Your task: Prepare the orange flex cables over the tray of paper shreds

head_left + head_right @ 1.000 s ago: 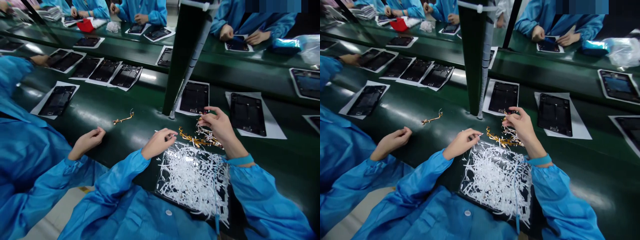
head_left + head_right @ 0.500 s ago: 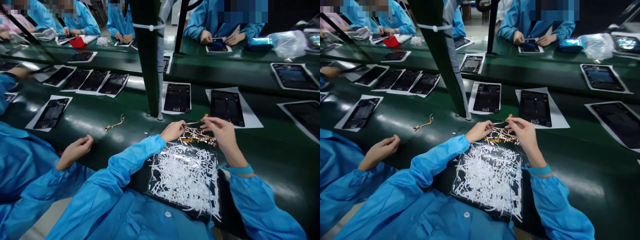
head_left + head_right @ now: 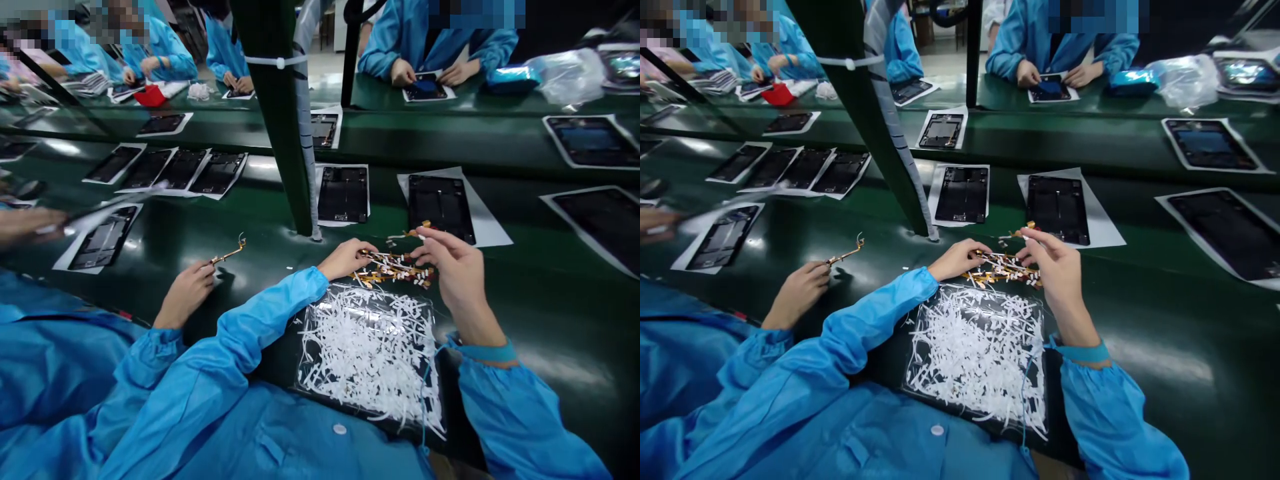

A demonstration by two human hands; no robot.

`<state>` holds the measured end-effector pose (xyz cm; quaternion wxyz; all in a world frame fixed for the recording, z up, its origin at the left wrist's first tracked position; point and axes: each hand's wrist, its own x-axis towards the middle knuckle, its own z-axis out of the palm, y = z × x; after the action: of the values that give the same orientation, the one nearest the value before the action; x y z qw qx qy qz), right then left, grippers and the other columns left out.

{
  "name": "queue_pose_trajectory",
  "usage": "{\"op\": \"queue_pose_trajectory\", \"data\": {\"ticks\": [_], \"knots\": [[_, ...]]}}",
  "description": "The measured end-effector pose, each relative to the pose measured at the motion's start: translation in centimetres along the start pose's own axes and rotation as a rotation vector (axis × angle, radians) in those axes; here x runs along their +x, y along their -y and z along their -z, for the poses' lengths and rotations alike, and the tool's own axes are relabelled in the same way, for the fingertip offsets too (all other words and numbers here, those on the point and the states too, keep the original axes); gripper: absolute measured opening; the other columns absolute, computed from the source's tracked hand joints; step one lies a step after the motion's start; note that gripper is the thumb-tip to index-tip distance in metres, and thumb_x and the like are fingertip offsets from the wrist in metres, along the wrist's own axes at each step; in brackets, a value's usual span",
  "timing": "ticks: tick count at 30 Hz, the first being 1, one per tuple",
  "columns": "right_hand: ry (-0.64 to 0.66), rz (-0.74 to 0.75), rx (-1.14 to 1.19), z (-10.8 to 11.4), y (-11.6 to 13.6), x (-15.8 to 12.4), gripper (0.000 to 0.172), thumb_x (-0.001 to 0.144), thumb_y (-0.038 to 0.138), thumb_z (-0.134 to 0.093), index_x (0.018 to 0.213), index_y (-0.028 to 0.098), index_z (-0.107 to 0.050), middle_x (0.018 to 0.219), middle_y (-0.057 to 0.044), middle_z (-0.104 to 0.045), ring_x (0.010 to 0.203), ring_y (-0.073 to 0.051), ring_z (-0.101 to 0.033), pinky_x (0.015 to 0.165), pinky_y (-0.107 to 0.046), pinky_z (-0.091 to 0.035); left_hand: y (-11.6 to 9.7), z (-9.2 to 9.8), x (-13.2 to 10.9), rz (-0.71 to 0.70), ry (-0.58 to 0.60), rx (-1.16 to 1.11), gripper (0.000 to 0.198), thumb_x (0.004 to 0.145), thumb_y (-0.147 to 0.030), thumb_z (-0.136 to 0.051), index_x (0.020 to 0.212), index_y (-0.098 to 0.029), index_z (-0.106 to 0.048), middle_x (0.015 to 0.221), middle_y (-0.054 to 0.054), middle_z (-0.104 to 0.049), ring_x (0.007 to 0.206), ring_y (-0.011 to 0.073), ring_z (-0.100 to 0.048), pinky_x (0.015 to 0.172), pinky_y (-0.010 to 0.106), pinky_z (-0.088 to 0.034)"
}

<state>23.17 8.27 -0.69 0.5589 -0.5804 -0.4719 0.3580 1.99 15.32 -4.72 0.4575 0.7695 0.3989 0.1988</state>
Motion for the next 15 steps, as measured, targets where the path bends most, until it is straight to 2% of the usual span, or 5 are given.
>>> {"op": "queue_pose_trajectory", "data": {"ticks": [5, 7, 10, 12, 15], "knots": [[0.025, -0.027, 0.086, 0.4, 2.5, -2.5, 0.025, 0.086, 0.034, -0.07, 0.109, 0.026, -0.076, 0.088, -0.004, -0.074, 0.065, -0.016, -0.065, 0.057, -0.031, -0.053, -2.5, -0.1, -2.6, -0.034, -0.215, -0.073, 0.09, 0.076, -0.044, -0.082, 0.152, -0.031, -0.037, 0.155, 0.014, -0.035, 0.126, 0.0305, -0.054, 0.103, 0.043, -0.048], [0.052, -0.04, 0.122, 0.0, 3.1, -3.6, 0.025, 0.087, 0.033, -0.071, 0.111, 0.025, -0.076, 0.089, -0.006, -0.075, 0.065, -0.016, -0.064, 0.058, -0.031, -0.053, -3.5, -0.8, -3.3, -0.055, -0.109, -0.317, 0.079, 0.079, -0.043, -0.08, 0.148, -0.028, -0.043, 0.151, 0.015, -0.044, 0.126, 0.0295, -0.056, 0.098, 0.041, -0.051], [0.039, -0.03, 0.141, 0.1, 3.0, -5.2, 0.025, 0.087, 0.032, -0.071, 0.112, 0.026, -0.076, 0.109, -0.008, -0.074, 0.073, -0.017, -0.067, 0.06, -0.032, -0.053, -4.2, -1.5, -3.9, 0.01, 0.097, -0.579, 0.037, 0.091, -0.039, -0.066, 0.12, -0.016, -0.066, 0.111, 0.014, -0.07, 0.095, 0.0202, -0.069, 0.082, 0.034, -0.055], [0.026, -0.018, 0.085, 1.0, 2.7, -6.6, 0.027, 0.088, 0.032, -0.07, 0.115, 0.028, -0.075, 0.106, -0.007, -0.074, 0.075, -0.019, -0.068, 0.062, -0.033, -0.054, -4.6, -1.1, -4.6, 0.041, 0.089, -0.567, 0.031, 0.095, -0.041, -0.06, 0.101, -0.013, -0.072, 0.088, 0.009, -0.072, 0.078, 0.0153, -0.068, 0.075, 0.031, -0.055], [0.071, 0.015, -0.201, 3.1, 2.8, -9.1, 0.024, 0.091, 0.037, -0.067, 0.112, 0.029, -0.075, 0.083, -0.003, -0.072, 0.064, -0.017, -0.062, 0.057, -0.033, -0.052, -5.9, 0.5, -6.1, -0.02, 0.061, -0.394, 0.032, 0.096, -0.043, -0.059, 0.092, -0.015, -0.075, 0.08, 0.005, -0.072, 0.074, 0.0131, -0.066, 0.071, 0.026, -0.052]]}}
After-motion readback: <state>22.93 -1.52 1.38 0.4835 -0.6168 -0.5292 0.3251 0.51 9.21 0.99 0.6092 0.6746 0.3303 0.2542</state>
